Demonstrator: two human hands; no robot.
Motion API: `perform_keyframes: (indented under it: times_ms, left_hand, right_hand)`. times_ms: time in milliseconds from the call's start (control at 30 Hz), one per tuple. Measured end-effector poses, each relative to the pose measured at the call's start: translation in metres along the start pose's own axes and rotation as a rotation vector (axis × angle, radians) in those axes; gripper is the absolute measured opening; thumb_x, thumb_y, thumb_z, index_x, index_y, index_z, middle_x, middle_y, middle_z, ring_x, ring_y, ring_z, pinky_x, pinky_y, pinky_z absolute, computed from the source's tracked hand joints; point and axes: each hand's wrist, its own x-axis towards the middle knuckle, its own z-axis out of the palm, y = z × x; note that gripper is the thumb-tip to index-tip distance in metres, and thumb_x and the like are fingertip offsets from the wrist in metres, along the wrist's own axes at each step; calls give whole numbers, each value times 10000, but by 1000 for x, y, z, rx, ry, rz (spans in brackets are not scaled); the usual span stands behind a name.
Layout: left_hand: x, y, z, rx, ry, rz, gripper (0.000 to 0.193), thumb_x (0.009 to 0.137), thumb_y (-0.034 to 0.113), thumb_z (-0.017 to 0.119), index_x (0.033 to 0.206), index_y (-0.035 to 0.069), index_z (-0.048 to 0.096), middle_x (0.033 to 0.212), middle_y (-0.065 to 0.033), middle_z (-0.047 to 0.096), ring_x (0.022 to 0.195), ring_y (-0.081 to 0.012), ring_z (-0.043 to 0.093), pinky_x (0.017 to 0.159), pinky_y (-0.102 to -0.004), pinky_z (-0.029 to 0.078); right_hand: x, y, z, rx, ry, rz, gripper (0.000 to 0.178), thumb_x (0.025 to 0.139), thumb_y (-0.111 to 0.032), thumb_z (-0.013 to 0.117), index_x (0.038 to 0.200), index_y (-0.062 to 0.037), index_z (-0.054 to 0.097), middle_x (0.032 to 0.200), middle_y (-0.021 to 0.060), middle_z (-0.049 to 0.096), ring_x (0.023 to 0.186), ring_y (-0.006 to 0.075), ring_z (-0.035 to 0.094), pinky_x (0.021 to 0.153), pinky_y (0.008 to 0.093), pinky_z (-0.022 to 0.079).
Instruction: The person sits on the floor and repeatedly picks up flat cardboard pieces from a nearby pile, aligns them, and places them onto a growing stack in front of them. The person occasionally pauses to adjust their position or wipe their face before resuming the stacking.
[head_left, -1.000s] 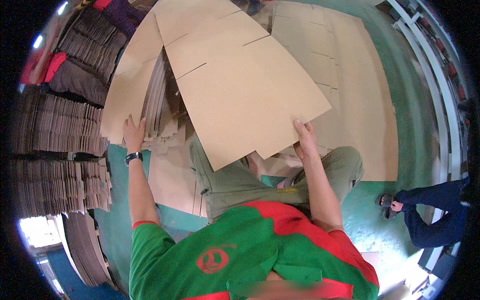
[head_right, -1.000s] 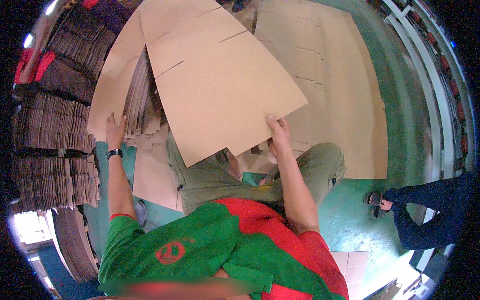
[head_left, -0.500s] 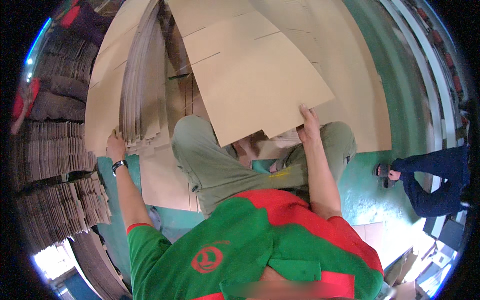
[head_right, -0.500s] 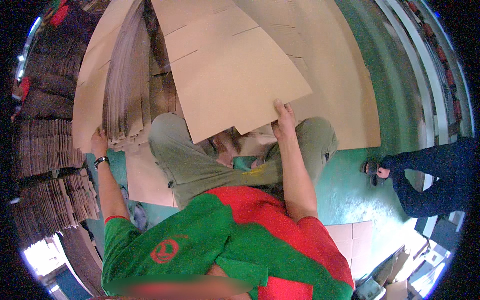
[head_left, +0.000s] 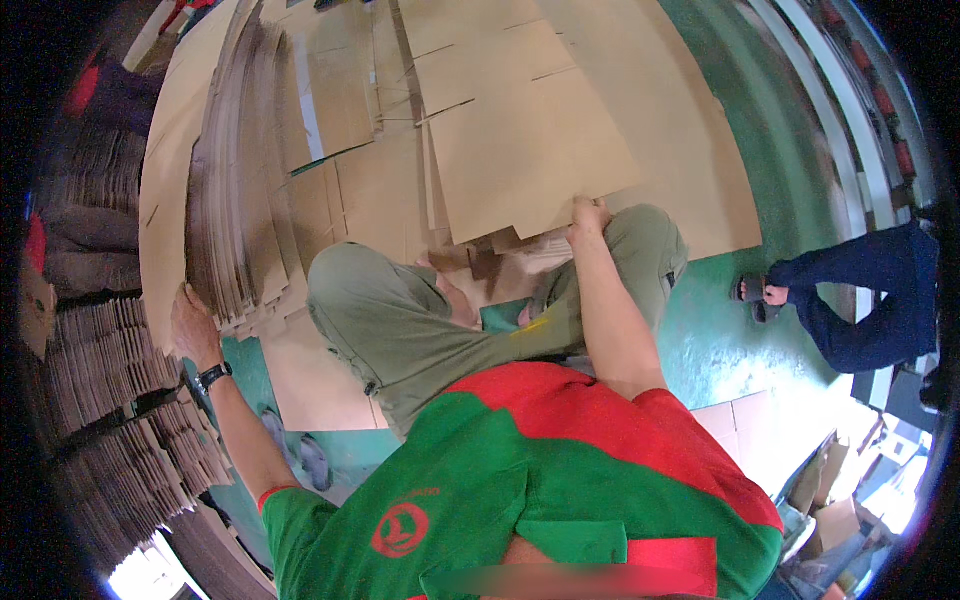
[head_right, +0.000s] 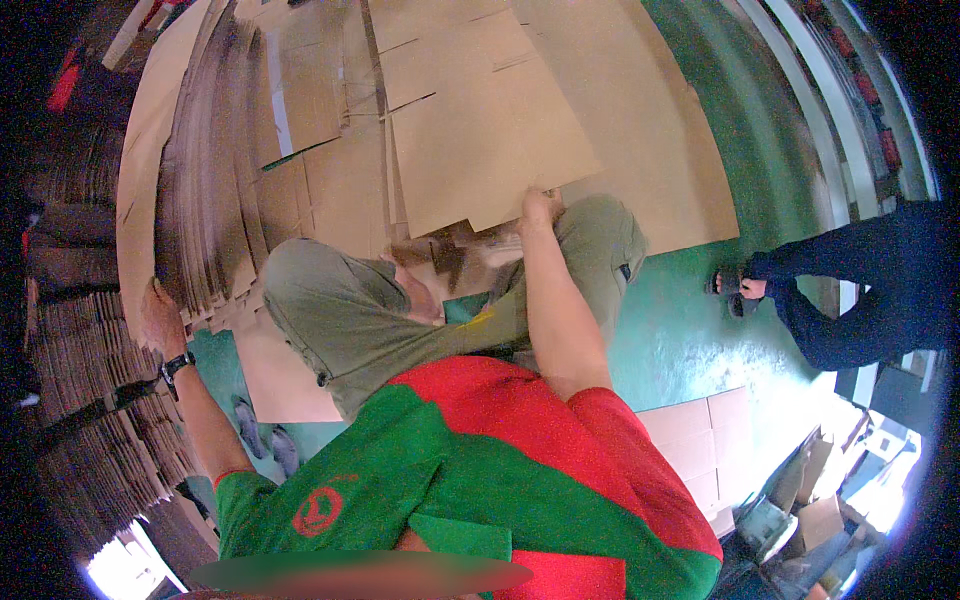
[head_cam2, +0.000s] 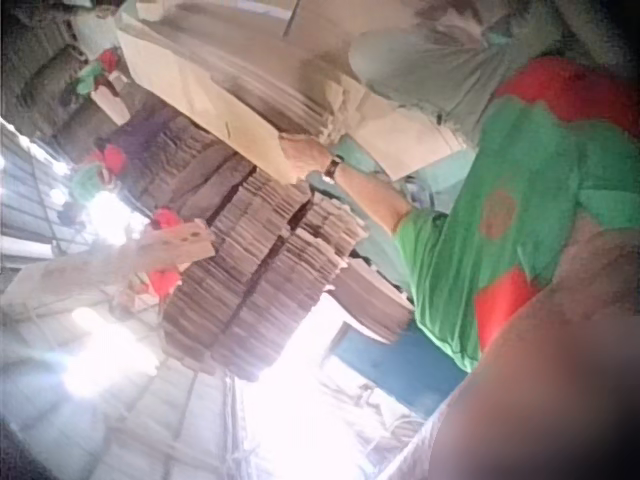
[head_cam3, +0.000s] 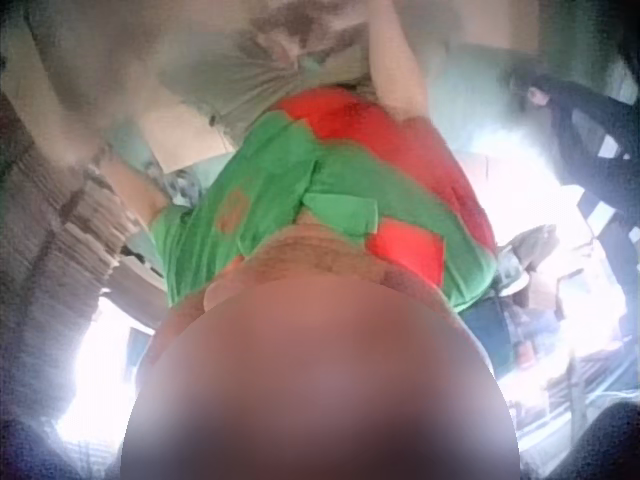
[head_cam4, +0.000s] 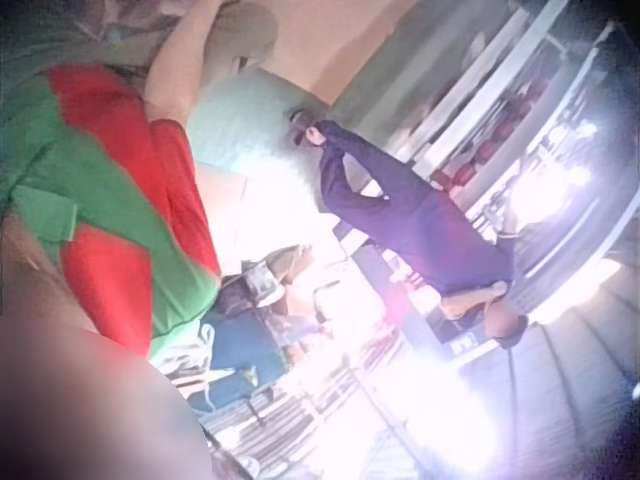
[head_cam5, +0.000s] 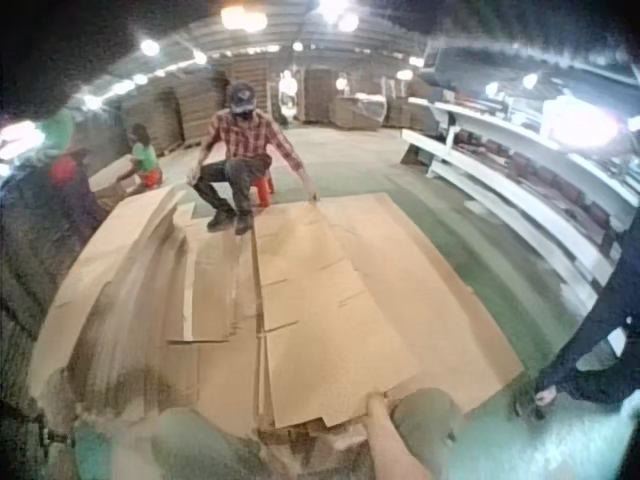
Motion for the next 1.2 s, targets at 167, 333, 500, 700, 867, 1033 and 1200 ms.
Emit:
perform_keyframes:
  times_ms: [167,333,500,700,867,1033,1200]
  left_hand:
    - [19,69,-55,-129,229,213,293,998,331,538,1078,89,683,918,-138,705,805,-305,680,664,-419,538]
    - [16,174,-114,-184,135,257,315,963,392,578,931,101,696,848,-130,698,712,-297,685,579,-404,532]
    - [16,289,-162,-303,70,304,409,925,462,599,896,62,681,755,-195,672,681,-382,666,598,-466,525]
    - [-8,351,-201,-609,-369,494,427,867,453,664,846,26,656,861,-223,673,805,-367,684,663,-467,547]
    - [-34,316,-199,-1128,122,449,310,835,313,738,992,49,699,1069,-171,672,956,-341,659,832,-429,536]
    - [-31,196,-141,-942,195,23,268,899,176,680,1127,35,684,1135,-153,680,1076,-307,637,933,-385,495]
    - [-15,45,-31,-613,105,-232,375,940,266,620,1189,-13,636,1210,-197,641,1138,-358,589,997,-436,452]
  right_hand:
    - [-6,10,2,-289,16,44,484,860,-68,642,1288,89,478,1305,210,562,1165,316,566,988,429,464]
    - [-74,-2,33,-741,-712,-302,698,841,-248,726,1428,-3,441,1390,202,530,1167,278,594,973,379,492]
    - [-196,1,78,-260,-1348,-241,875,805,-274,801,1504,-52,324,1392,122,530,1181,237,565,950,384,511]
    - [-209,-4,99,77,-1308,127,484,900,-253,713,1287,-65,491,1256,57,572,1131,186,551,918,375,509]
    - [-175,-29,101,50,-1084,88,313,962,-252,634,1173,-37,550,1022,82,652,872,170,656,684,315,579]
    - [-130,-46,98,-59,-789,80,271,966,-233,618,1100,-2,572,961,98,670,792,180,676,634,341,601]
    - [-95,-52,69,-31,-754,29,251,969,-223,611,1094,-8,579,937,87,680,721,172,672,604,321,603]
